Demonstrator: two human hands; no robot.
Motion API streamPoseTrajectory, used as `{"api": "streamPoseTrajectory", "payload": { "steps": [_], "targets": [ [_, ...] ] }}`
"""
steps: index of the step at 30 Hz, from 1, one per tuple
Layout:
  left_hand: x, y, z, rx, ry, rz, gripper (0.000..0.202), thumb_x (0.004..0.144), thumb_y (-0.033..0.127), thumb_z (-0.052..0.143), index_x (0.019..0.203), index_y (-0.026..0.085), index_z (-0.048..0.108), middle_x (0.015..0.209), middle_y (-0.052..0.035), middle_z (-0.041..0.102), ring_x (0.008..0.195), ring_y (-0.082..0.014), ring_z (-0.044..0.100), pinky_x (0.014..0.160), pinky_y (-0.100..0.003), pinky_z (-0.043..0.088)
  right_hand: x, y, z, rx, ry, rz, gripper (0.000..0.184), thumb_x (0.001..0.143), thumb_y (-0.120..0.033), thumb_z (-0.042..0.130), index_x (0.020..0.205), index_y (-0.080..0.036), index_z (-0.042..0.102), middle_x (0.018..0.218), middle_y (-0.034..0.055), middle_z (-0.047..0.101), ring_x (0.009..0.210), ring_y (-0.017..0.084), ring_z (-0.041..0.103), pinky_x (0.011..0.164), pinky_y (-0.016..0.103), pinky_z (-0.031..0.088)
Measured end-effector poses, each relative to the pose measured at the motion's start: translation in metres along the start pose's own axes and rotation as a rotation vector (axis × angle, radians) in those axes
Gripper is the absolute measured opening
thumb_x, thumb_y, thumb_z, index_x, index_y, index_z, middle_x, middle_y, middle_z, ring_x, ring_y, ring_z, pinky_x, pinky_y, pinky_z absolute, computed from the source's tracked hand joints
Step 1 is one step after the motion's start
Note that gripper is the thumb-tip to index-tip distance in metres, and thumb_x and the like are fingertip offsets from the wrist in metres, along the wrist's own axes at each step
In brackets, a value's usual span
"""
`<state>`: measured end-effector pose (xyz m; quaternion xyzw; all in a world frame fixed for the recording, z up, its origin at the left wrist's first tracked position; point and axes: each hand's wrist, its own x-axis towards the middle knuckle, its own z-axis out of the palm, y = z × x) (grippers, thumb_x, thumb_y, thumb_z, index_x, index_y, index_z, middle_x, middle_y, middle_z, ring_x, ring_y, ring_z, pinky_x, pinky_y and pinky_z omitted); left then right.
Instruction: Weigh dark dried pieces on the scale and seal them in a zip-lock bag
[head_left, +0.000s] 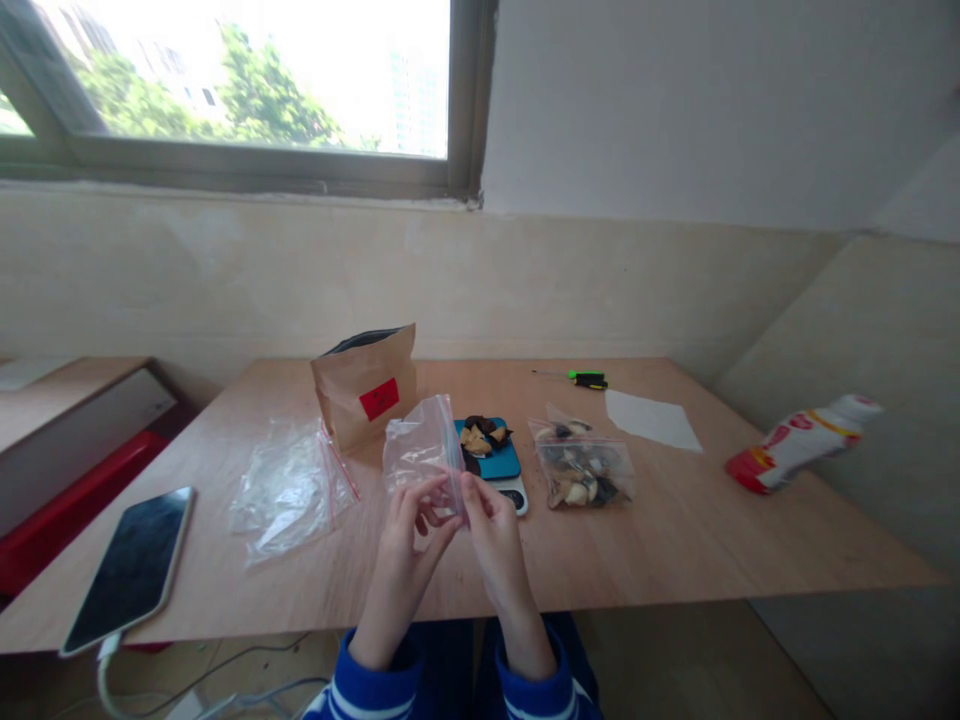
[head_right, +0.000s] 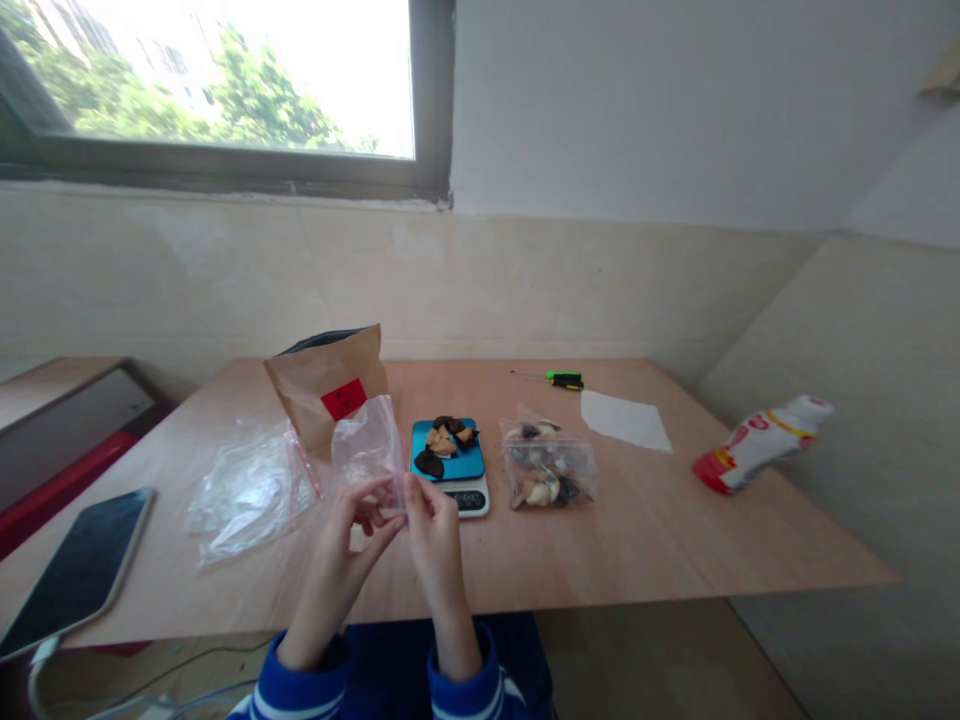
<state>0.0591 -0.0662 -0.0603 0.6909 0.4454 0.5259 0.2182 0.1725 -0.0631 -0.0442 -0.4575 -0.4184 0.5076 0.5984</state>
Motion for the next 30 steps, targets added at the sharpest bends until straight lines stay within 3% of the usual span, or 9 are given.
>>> {"api": "streamPoseTrajectory", "payload": {
  "steps": [4,7,12,15,17,20,23,27,30],
  "targets": [
    [-0.001,-0.003,0.003,0.309,0.149,0.149,0.025,0.084,0.022,0.063,0.109,0.027,0.061,0.117,-0.0079,0.058,0.098,-0.0223,0.060,0.081,-0.038,0.049,0.000,0.000,0.001,0.135,-0.016,0.081,0.049,0.083,-0.058,0.058,0.107,-0.017,0.073,0.101,0.0098,0.074,0.087,0.023,0.071,0.075,0.033,0.056],
    [-0.002,-0.003,0.001,0.417,0.156,0.242,0.014,0.085,0.019,0.061,0.098,0.025,0.061,0.131,-0.0082,0.058,0.124,-0.0284,0.048,0.099,-0.046,0.038,0.002,0.002,0.000,0.164,-0.013,0.083,0.048,0.082,-0.057,0.059,0.100,-0.016,0.074,0.092,0.0092,0.075,0.083,0.022,0.070,0.072,0.032,0.056],
    [0.001,0.000,-0.002,0.226,0.231,0.293,0.017,0.084,0.008,0.058,0.085,0.023,0.049,0.123,-0.0060,0.066,0.134,-0.0237,0.044,0.110,-0.047,0.028,0.009,0.014,-0.012,0.127,0.110,0.115,0.050,0.076,-0.062,0.063,0.085,-0.013,0.072,0.077,0.0081,0.073,0.063,0.018,0.067,0.053,0.026,0.054],
    [0.008,0.002,0.001,-0.001,0.310,0.225,0.021,0.085,0.007,0.055,0.084,0.024,0.043,0.122,-0.0059,0.067,0.131,-0.0231,0.048,0.112,-0.051,0.026,0.012,0.019,-0.022,0.026,0.038,0.148,0.054,0.074,-0.065,0.061,0.078,-0.012,0.069,0.069,0.0079,0.070,0.054,0.015,0.063,0.046,0.023,0.049],
    [0.014,0.004,0.005,-0.158,0.342,0.141,0.017,0.088,0.010,0.052,0.088,0.024,0.043,0.124,-0.0074,0.066,0.128,-0.0228,0.051,0.110,-0.052,0.030,0.016,0.020,-0.029,-0.094,-0.037,0.109,0.055,0.081,-0.065,0.052,0.082,-0.013,0.069,0.076,0.0096,0.071,0.062,0.017,0.065,0.052,0.025,0.052],
    [0.022,0.004,0.009,-0.243,0.389,-0.016,0.011,0.089,0.018,0.053,0.089,0.023,0.043,0.121,-0.0094,0.066,0.122,-0.0222,0.056,0.105,-0.047,0.039,0.032,0.018,-0.040,-0.385,-0.006,-0.132,0.048,0.092,-0.055,0.040,0.100,-0.016,0.068,0.102,0.0123,0.070,0.094,0.023,0.065,0.079,0.036,0.055],
    [0.024,0.000,0.008,-0.229,0.398,-0.124,0.014,0.089,0.027,0.055,0.088,0.023,0.042,0.117,-0.0106,0.066,0.117,-0.0218,0.060,0.100,-0.042,0.044,0.058,0.021,-0.050,-0.753,-0.012,-0.378,0.039,0.091,-0.038,0.049,0.122,-0.017,0.058,0.126,0.0148,0.059,0.122,0.027,0.052,0.104,0.046,0.042],
    [0.022,-0.005,0.005,-0.220,0.404,-0.208,0.020,0.088,0.038,0.055,0.089,0.023,0.042,0.115,-0.0121,0.064,0.113,-0.0229,0.061,0.097,-0.041,0.045,0.084,0.034,-0.052,-1.142,-0.246,-0.429,0.054,0.083,-0.025,0.062,0.133,-0.012,0.049,0.140,0.0206,0.047,0.135,0.033,0.039,0.110,0.051,0.035],
    [0.019,-0.006,0.002,-0.224,0.426,-0.271,0.026,0.087,0.045,0.055,0.090,0.022,0.043,0.112,-0.0127,0.064,0.108,-0.0244,0.062,0.095,-0.044,0.045,0.090,0.040,-0.050,-1.293,-0.307,-0.461,0.056,0.080,-0.021,0.066,0.132,-0.009,0.049,0.138,0.0216,0.049,0.134,0.033,0.040,0.110,0.049,0.036]
  ]
}}
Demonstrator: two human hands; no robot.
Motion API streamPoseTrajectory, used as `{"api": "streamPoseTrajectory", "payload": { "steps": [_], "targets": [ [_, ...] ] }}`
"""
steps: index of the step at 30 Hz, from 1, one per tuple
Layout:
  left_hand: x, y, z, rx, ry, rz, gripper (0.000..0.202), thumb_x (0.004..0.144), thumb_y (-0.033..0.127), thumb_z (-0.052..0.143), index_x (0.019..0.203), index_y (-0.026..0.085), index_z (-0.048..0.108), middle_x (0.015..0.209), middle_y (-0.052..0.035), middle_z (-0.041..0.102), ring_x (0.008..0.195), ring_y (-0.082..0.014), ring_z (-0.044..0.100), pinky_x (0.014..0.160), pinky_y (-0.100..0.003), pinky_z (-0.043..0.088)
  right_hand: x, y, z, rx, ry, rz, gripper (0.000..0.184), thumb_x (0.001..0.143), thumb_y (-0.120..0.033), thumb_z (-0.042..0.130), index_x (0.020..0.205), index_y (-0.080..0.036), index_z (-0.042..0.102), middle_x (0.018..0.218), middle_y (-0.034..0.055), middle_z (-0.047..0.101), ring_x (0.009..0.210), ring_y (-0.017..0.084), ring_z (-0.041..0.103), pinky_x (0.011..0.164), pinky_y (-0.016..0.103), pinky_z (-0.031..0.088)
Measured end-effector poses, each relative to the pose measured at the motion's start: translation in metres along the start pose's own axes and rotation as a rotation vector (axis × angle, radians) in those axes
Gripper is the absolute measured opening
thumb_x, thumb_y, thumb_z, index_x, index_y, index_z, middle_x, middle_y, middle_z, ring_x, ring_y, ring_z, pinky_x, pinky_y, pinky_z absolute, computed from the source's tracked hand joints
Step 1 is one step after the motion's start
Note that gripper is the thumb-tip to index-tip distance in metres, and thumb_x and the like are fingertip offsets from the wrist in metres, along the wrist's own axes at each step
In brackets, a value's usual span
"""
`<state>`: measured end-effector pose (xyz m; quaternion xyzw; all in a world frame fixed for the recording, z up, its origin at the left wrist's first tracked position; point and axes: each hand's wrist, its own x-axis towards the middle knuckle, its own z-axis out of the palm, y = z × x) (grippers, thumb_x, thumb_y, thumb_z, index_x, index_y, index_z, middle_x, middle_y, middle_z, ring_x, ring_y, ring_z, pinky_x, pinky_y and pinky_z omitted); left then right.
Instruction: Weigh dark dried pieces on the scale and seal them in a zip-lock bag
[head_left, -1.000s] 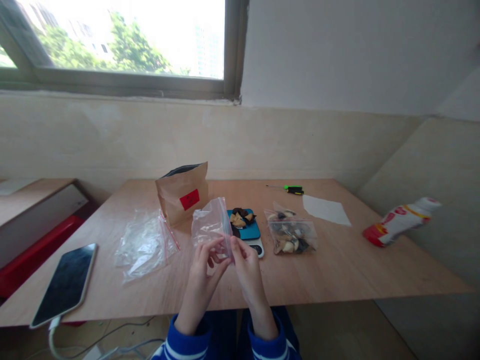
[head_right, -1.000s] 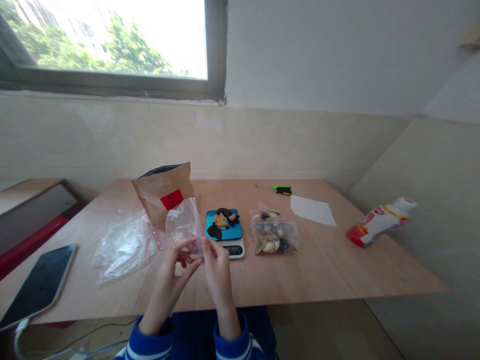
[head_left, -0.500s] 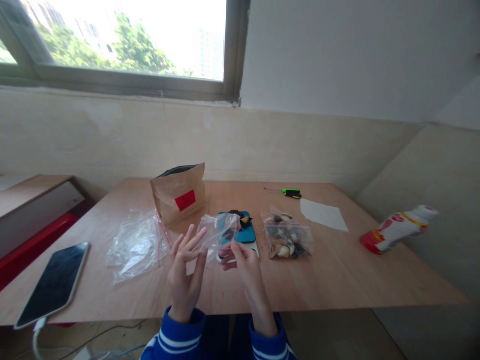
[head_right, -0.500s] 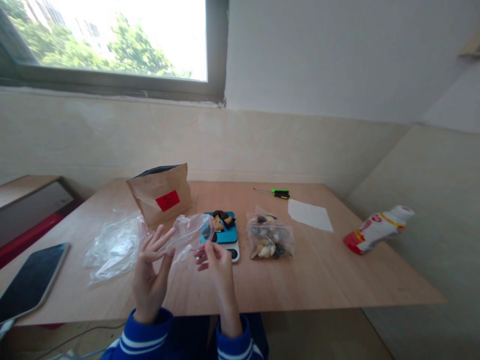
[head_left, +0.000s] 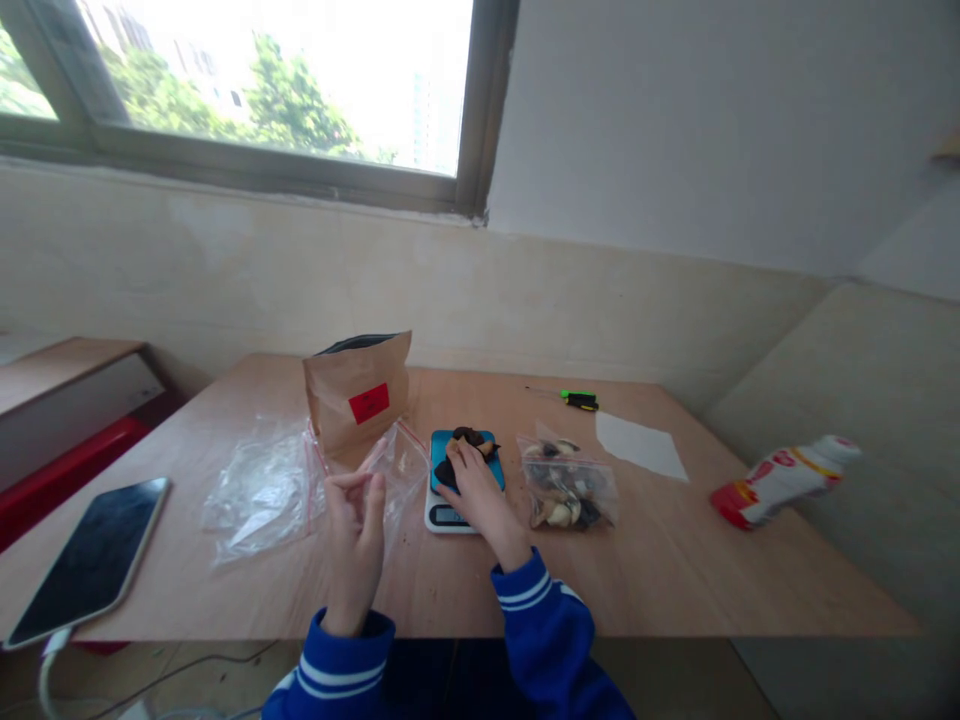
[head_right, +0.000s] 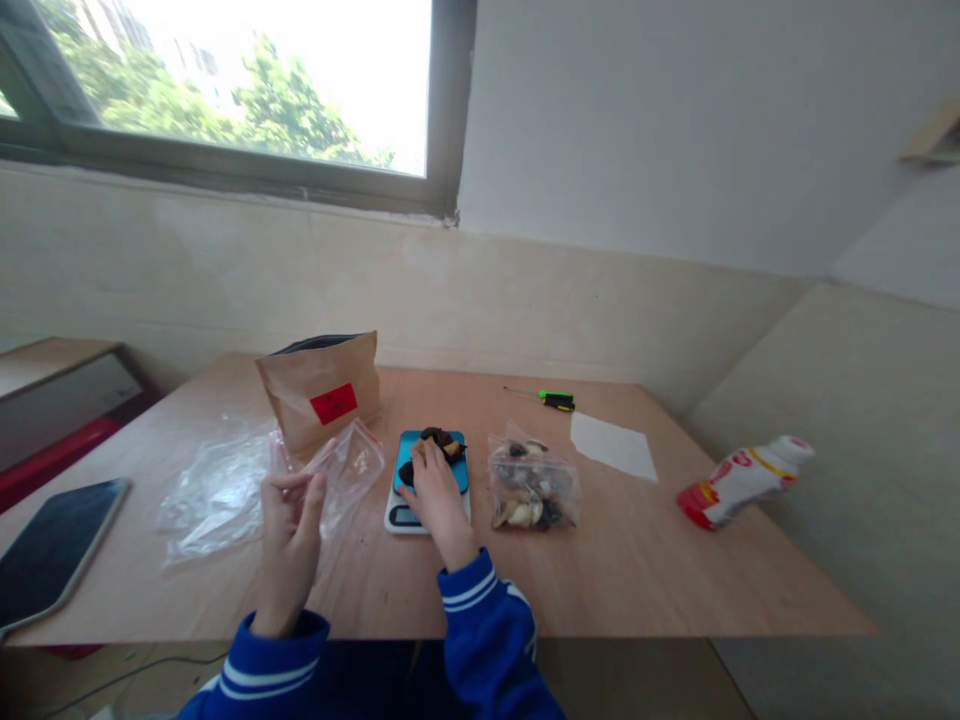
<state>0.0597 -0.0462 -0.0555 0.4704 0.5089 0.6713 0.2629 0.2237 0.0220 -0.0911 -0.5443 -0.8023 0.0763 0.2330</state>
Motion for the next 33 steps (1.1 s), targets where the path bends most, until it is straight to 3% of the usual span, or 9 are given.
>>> {"api": "streamPoseTrajectory", "payload": {
  "steps": [8,15,24,28,31,33],
  "targets": [
    [0.003,-0.006,-0.006,-0.148,-0.013,-0.082,0.026,0.087,0.045,0.055,0.090,0.023,0.041,0.121,-0.0124,0.064,0.119,-0.0244,0.057,0.107,-0.050,0.036,0.001,0.000,-0.007,-0.027,0.032,-0.039,0.038,0.082,-0.018,0.065,0.119,-0.015,0.058,0.120,0.0148,0.059,0.122,0.030,0.051,0.104,0.049,0.042],
    [0.004,-0.003,-0.011,-0.208,-0.004,-0.131,0.024,0.088,0.041,0.056,0.089,0.023,0.041,0.120,-0.0108,0.065,0.118,-0.0230,0.059,0.110,-0.048,0.033,-0.002,-0.002,-0.006,0.056,0.116,-0.041,0.032,0.089,-0.008,0.043,0.112,-0.018,0.064,0.112,0.0129,0.062,0.111,0.026,0.057,0.097,0.043,0.048],
    [0.006,-0.007,-0.015,-0.238,-0.023,-0.168,0.024,0.087,0.042,0.058,0.090,0.022,0.044,0.120,-0.0105,0.066,0.119,-0.0231,0.058,0.110,-0.048,0.032,-0.003,0.012,0.002,0.126,0.171,-0.002,0.019,0.091,-0.018,0.049,0.093,-0.018,0.068,0.109,0.0109,0.061,0.105,0.024,0.060,0.092,0.041,0.050],
    [0.005,-0.008,-0.014,-0.285,-0.029,-0.181,0.024,0.087,0.041,0.058,0.090,0.022,0.043,0.123,-0.0117,0.064,0.121,-0.0238,0.057,0.111,-0.049,0.032,0.000,0.000,-0.020,0.196,0.226,0.043,0.014,0.089,-0.020,0.054,0.087,-0.018,0.068,0.102,0.0094,0.064,0.102,0.024,0.060,0.090,0.039,0.048],
    [0.004,-0.009,-0.011,-0.310,-0.043,-0.197,0.026,0.085,0.041,0.060,0.090,0.022,0.043,0.123,-0.0127,0.065,0.120,-0.0249,0.058,0.110,-0.050,0.033,0.004,-0.026,-0.051,0.350,0.374,0.074,0.014,0.089,-0.025,0.056,0.089,-0.019,0.068,0.094,0.0068,0.066,0.095,0.021,0.061,0.087,0.034,0.048],
    [0.002,-0.007,-0.008,-0.316,-0.052,-0.201,0.026,0.085,0.041,0.061,0.090,0.022,0.043,0.125,-0.0134,0.064,0.121,-0.0258,0.058,0.110,-0.051,0.033,0.007,-0.043,-0.067,0.455,0.400,0.024,0.016,0.090,-0.028,0.054,0.093,-0.021,0.069,0.095,0.0058,0.066,0.095,0.019,0.062,0.087,0.032,0.048]
  ]
}}
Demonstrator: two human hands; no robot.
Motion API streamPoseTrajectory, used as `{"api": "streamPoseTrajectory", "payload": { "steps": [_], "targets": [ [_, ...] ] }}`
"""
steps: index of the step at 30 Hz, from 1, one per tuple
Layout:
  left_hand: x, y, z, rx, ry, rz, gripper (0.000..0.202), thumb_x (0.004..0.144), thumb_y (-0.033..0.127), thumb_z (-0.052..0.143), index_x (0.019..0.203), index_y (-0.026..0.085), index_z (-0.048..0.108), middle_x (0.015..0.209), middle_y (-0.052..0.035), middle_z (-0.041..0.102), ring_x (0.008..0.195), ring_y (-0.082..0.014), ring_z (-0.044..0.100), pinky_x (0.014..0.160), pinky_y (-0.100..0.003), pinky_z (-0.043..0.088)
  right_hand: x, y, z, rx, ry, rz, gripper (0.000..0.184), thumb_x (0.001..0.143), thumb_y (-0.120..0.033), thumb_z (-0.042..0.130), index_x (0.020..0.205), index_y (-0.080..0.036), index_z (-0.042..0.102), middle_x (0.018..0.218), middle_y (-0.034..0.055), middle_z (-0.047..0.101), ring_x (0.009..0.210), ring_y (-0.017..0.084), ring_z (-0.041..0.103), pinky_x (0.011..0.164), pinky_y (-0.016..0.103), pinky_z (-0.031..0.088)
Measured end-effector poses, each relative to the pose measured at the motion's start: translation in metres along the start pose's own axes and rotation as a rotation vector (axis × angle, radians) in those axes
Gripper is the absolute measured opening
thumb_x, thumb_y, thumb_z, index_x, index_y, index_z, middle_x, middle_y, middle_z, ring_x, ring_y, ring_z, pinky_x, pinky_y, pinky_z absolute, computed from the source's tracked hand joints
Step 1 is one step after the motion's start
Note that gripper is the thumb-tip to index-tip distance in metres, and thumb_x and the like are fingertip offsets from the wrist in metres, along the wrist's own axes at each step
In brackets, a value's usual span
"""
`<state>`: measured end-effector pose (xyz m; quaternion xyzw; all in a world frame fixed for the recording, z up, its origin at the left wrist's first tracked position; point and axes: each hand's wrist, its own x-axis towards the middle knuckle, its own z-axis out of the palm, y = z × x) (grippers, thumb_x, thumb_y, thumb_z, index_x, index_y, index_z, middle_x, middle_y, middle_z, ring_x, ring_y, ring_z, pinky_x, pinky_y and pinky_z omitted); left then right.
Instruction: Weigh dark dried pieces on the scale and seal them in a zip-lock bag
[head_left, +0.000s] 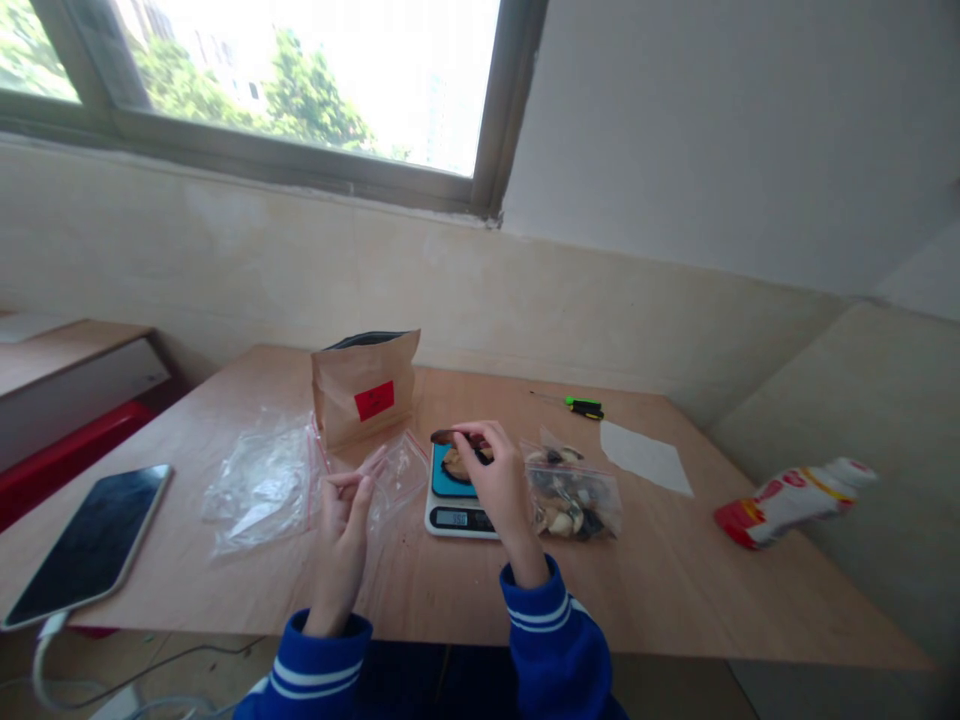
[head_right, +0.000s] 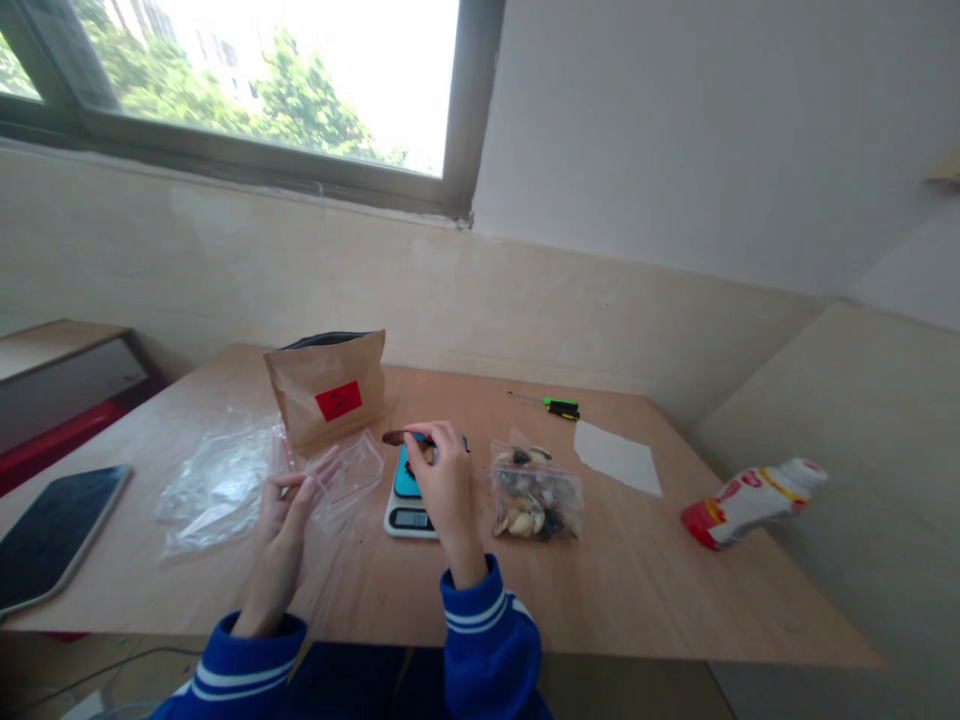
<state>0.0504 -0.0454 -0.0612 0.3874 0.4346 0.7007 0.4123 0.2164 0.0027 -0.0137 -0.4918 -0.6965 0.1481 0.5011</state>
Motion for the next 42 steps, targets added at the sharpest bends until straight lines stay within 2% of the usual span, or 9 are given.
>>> {"api": "streamPoseTrajectory", "payload": {
  "steps": [4,11,18,23,28,30,34,36,42],
  "targets": [
    [-0.003,0.003,0.005,-0.041,0.006,-0.012,0.026,0.085,0.041,0.060,0.088,0.022,0.042,0.131,-0.0139,0.061,0.122,-0.0265,0.057,0.108,-0.051,0.036,0.004,-0.005,0.003,0.097,-0.143,-0.053,0.024,0.093,-0.032,0.050,0.109,-0.024,0.067,0.112,0.0064,0.064,0.109,0.019,0.059,0.097,0.034,0.045],
    [-0.002,0.003,0.004,-0.126,0.040,-0.012,0.029,0.082,0.042,0.063,0.087,0.022,0.043,0.128,-0.0145,0.063,0.116,-0.0276,0.061,0.104,-0.052,0.042,-0.022,0.061,0.029,-0.273,-0.253,0.006,0.035,0.085,-0.018,0.055,0.120,-0.017,0.061,0.125,0.0158,0.057,0.121,0.029,0.052,0.103,0.048,0.043],
    [-0.003,0.005,0.001,-0.132,0.023,-0.022,0.026,0.085,0.039,0.062,0.088,0.022,0.043,0.130,-0.0136,0.061,0.116,-0.0268,0.061,0.103,-0.053,0.043,-0.026,0.073,0.038,-0.237,-0.238,0.034,0.034,0.078,-0.002,0.051,0.106,-0.016,0.067,0.117,0.0145,0.062,0.113,0.028,0.057,0.099,0.047,0.045],
    [-0.001,0.001,-0.007,-0.112,0.027,-0.047,0.026,0.084,0.040,0.061,0.088,0.022,0.044,0.131,-0.0135,0.060,0.114,-0.0278,0.062,0.100,-0.053,0.045,-0.016,0.061,0.027,-0.152,-0.183,0.058,0.029,0.080,-0.010,0.053,0.103,-0.018,0.069,0.108,0.0101,0.068,0.105,0.022,0.062,0.096,0.039,0.048],
    [-0.001,0.000,-0.006,-0.115,0.014,-0.063,0.027,0.083,0.041,0.062,0.088,0.022,0.044,0.131,-0.0136,0.060,0.116,-0.0291,0.061,0.100,-0.054,0.044,0.000,0.018,0.010,0.253,0.027,0.207,0.026,0.086,-0.025,0.053,0.105,-0.018,0.069,0.107,0.0081,0.071,0.099,0.019,0.066,0.088,0.033,0.052],
    [-0.001,0.001,-0.004,-0.121,0.012,-0.061,0.027,0.083,0.041,0.063,0.088,0.022,0.044,0.130,-0.0139,0.061,0.116,-0.0298,0.060,0.100,-0.055,0.044,0.004,-0.001,0.004,0.378,-0.019,0.203,0.028,0.089,-0.029,0.051,0.110,-0.020,0.067,0.113,0.0071,0.070,0.104,0.018,0.065,0.090,0.032,0.051],
    [-0.002,0.002,-0.002,-0.165,-0.003,-0.067,0.028,0.082,0.041,0.064,0.087,0.021,0.045,0.129,-0.0148,0.062,0.116,-0.0304,0.060,0.100,-0.056,0.044,0.003,-0.015,0.003,0.410,-0.296,0.066,0.033,0.090,-0.033,0.053,0.121,-0.026,0.064,0.136,0.0047,0.057,0.127,0.019,0.051,0.102,0.034,0.044],
    [-0.002,0.003,-0.002,-0.182,-0.001,-0.081,0.029,0.081,0.040,0.065,0.086,0.020,0.045,0.129,-0.0149,0.062,0.115,-0.0301,0.061,0.100,-0.056,0.044,0.002,-0.004,0.004,0.376,-0.311,0.066,0.034,0.091,-0.035,0.051,0.122,-0.027,0.063,0.138,0.0052,0.055,0.130,0.019,0.048,0.104,0.036,0.042],
    [-0.001,-0.001,-0.001,-0.220,0.044,-0.099,0.026,0.082,0.039,0.065,0.086,0.021,0.047,0.127,-0.0116,0.064,0.114,-0.0281,0.062,0.103,-0.055,0.042,-0.002,0.055,0.007,0.194,-0.022,0.148,0.031,0.090,-0.031,0.047,0.111,-0.018,0.066,0.121,0.0118,0.064,0.117,0.021,0.057,0.097,0.039,0.047]
  ]
}}
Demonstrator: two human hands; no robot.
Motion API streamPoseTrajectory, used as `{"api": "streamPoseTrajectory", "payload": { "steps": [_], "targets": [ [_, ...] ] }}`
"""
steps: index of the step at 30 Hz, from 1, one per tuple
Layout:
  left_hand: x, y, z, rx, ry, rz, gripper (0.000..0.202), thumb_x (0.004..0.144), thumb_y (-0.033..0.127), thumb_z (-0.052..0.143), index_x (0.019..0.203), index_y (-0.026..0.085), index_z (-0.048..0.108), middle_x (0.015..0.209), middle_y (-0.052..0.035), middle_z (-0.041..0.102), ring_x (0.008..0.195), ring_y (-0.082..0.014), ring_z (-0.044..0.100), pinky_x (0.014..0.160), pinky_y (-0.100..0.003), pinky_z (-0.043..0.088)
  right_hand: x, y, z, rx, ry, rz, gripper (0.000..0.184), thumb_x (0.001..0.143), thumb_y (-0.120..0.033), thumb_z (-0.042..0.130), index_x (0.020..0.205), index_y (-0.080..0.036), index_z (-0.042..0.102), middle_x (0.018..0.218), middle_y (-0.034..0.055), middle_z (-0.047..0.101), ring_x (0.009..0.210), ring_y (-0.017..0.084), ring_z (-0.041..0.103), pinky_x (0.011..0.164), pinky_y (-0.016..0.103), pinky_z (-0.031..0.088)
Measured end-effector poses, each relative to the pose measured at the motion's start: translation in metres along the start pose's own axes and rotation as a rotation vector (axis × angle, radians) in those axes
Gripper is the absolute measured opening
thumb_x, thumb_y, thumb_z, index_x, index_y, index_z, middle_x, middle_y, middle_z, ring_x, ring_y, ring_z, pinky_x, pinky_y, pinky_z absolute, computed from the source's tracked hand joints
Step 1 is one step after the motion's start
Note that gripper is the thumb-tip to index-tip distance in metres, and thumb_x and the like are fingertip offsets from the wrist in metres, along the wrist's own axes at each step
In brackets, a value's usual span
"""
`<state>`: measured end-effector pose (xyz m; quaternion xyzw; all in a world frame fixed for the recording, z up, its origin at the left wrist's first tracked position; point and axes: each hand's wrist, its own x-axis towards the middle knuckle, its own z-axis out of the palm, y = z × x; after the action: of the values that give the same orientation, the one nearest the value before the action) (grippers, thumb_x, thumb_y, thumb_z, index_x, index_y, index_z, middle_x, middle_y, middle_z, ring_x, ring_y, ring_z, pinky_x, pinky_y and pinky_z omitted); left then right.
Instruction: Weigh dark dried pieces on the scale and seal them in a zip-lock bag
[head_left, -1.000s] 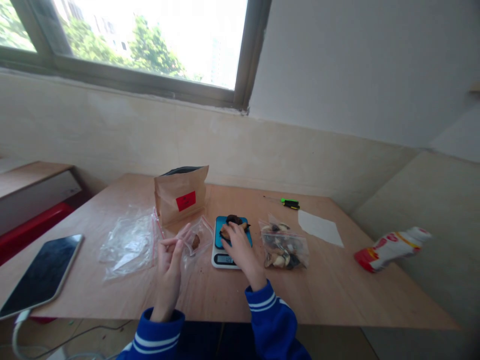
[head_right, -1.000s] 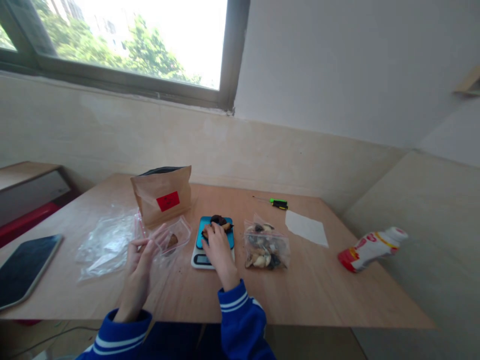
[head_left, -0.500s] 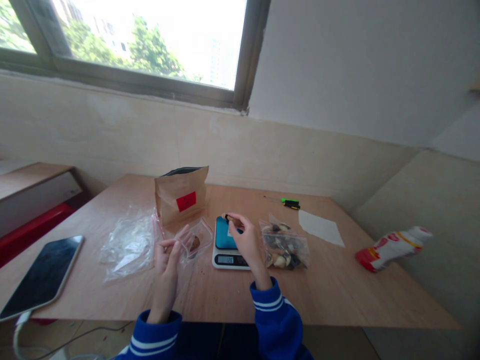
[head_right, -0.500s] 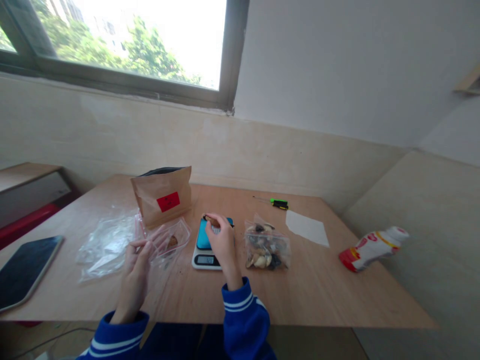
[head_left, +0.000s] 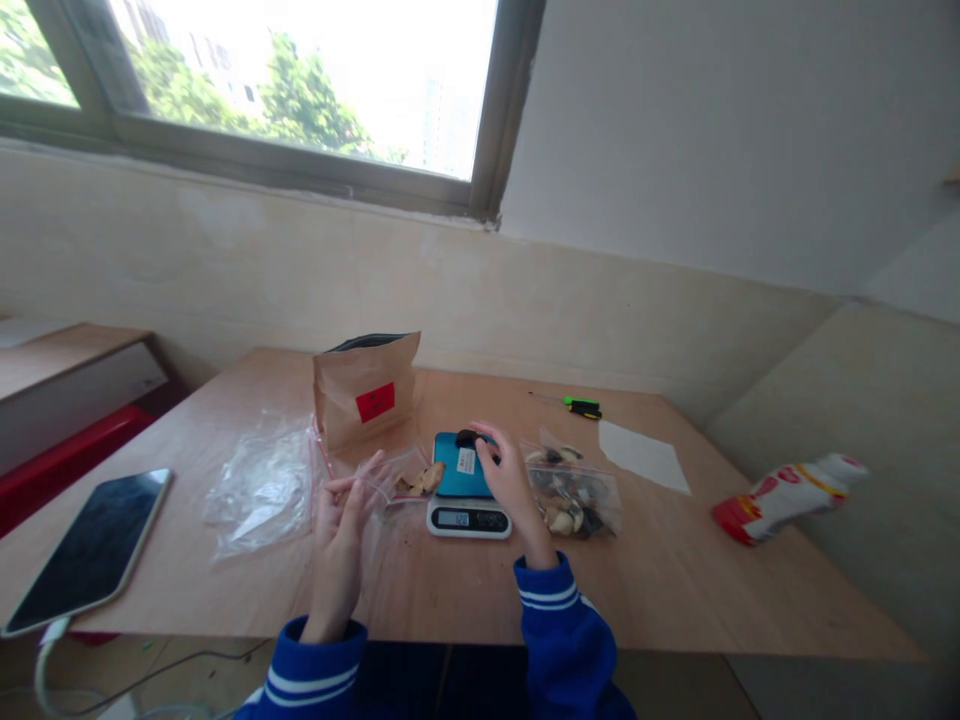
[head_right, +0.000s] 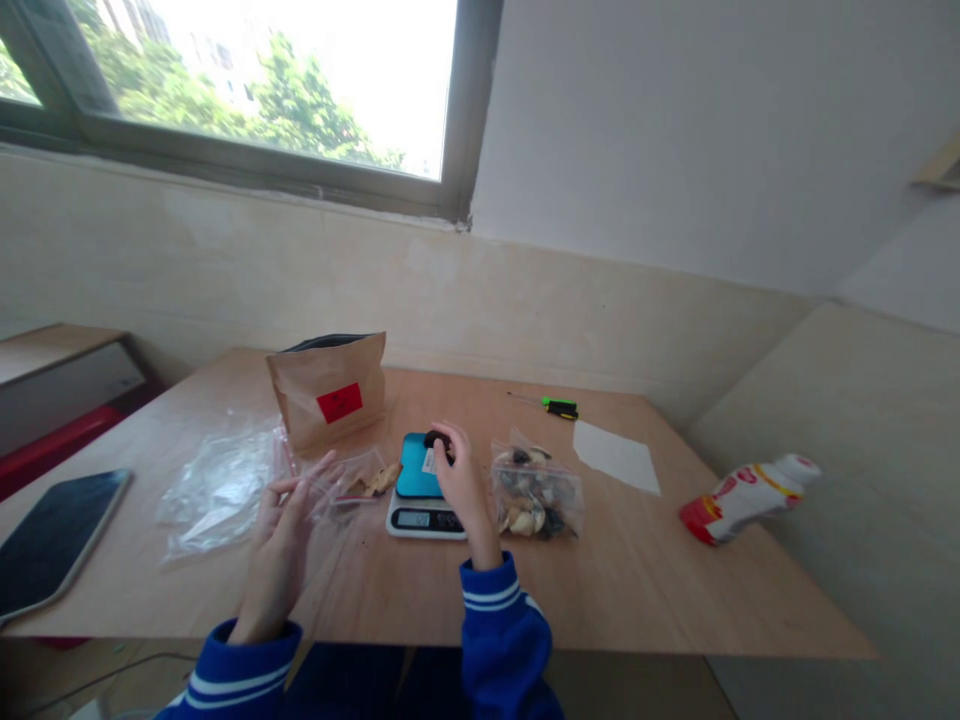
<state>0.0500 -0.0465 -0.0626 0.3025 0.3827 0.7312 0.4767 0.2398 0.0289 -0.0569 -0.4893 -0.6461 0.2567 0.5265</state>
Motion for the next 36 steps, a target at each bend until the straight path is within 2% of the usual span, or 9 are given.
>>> {"api": "streamPoseTrajectory", "payload": {
  "steps": [4,7,10,13,17,19,25,31,36],
  "targets": [
    [-0.001,-0.002,0.006,-0.121,0.048,-0.026,0.023,0.083,0.036,0.065,0.081,0.020,0.048,0.126,-0.0098,0.065,0.115,-0.0265,0.061,0.103,-0.054,0.042,-0.004,0.023,-0.008,-0.206,0.030,-0.073,0.032,0.092,-0.028,0.042,0.112,-0.018,0.065,0.126,0.0131,0.060,0.122,0.022,0.052,0.104,0.042,0.041],
    [-0.004,-0.001,0.010,-0.262,0.056,-0.110,0.019,0.084,0.037,0.062,0.081,0.020,0.055,0.131,-0.0080,0.061,0.119,-0.0267,0.058,0.104,-0.051,0.041,-0.008,0.037,-0.011,-0.425,0.060,-0.060,0.037,0.091,-0.028,0.045,0.122,-0.015,0.060,0.131,0.0162,0.055,0.128,0.027,0.045,0.109,0.048,0.034],
    [-0.006,0.001,0.013,-0.363,0.052,-0.206,0.024,0.084,0.040,0.059,0.091,0.018,0.066,0.131,-0.0077,0.061,0.124,-0.0267,0.054,0.104,-0.045,0.043,-0.006,0.051,-0.010,-0.576,-0.036,-0.026,0.048,0.089,-0.034,0.051,0.134,-0.016,0.051,0.141,0.0170,0.047,0.135,0.030,0.037,0.111,0.052,0.029],
    [-0.011,0.002,0.015,-0.432,0.013,-0.291,0.024,0.085,0.038,0.059,0.091,0.019,0.071,0.128,-0.0067,0.063,0.122,-0.0253,0.055,0.097,-0.037,0.049,0.002,0.061,-0.005,-0.635,-0.135,-0.020,0.055,0.089,-0.038,0.053,0.140,-0.018,0.045,0.147,0.0161,0.042,0.138,0.032,0.032,0.112,0.053,0.026],
    [-0.017,0.006,0.020,-0.464,-0.088,-0.465,0.028,0.088,0.037,0.054,0.105,0.022,0.071,0.127,-0.0094,0.064,0.112,-0.0253,0.062,0.076,-0.032,0.057,0.015,0.072,0.002,-0.569,-0.226,-0.059,0.047,0.089,-0.028,0.053,0.135,-0.016,0.052,0.142,0.0161,0.049,0.133,0.031,0.039,0.109,0.050,0.030],
    [-0.018,0.008,0.020,-0.461,-0.082,-0.470,0.030,0.087,0.037,0.054,0.109,0.023,0.069,0.131,-0.0102,0.061,0.110,-0.0261,0.063,0.072,-0.031,0.058,0.018,0.077,0.004,-0.540,-0.232,-0.071,0.041,0.089,-0.022,0.051,0.130,-0.015,0.056,0.134,0.0149,0.056,0.126,0.028,0.047,0.107,0.047,0.034],
    [-0.014,0.010,0.018,-0.417,-0.061,-0.430,0.031,0.085,0.043,0.057,0.104,0.022,0.069,0.144,-0.0085,0.050,0.116,-0.0301,0.059,0.089,-0.043,0.054,0.017,0.078,0.002,-0.447,-0.155,-0.074,0.034,0.087,-0.018,0.051,0.118,-0.017,0.064,0.115,0.0106,0.066,0.109,0.025,0.055,0.099,0.042,0.041],
    [-0.012,0.012,0.015,-0.351,-0.097,-0.446,0.036,0.084,0.045,0.057,0.110,0.022,0.066,0.143,-0.0116,0.050,0.114,-0.0307,0.061,0.088,-0.045,0.054,0.019,0.072,-0.002,-0.296,-0.045,-0.036,0.028,0.081,-0.017,0.056,0.106,-0.017,0.069,0.108,0.0117,0.069,0.102,0.025,0.060,0.092,0.041,0.046],
    [-0.011,0.012,0.014,-0.336,-0.085,-0.426,0.025,0.083,0.039,0.060,0.098,0.021,0.067,0.147,-0.0077,0.046,0.116,-0.0304,0.060,0.090,-0.045,0.054,0.022,0.054,-0.007,-0.131,0.030,-0.002,0.030,0.085,-0.028,0.055,0.109,-0.017,0.067,0.110,0.0105,0.071,0.099,0.022,0.065,0.086,0.038,0.051]
  ]
}}
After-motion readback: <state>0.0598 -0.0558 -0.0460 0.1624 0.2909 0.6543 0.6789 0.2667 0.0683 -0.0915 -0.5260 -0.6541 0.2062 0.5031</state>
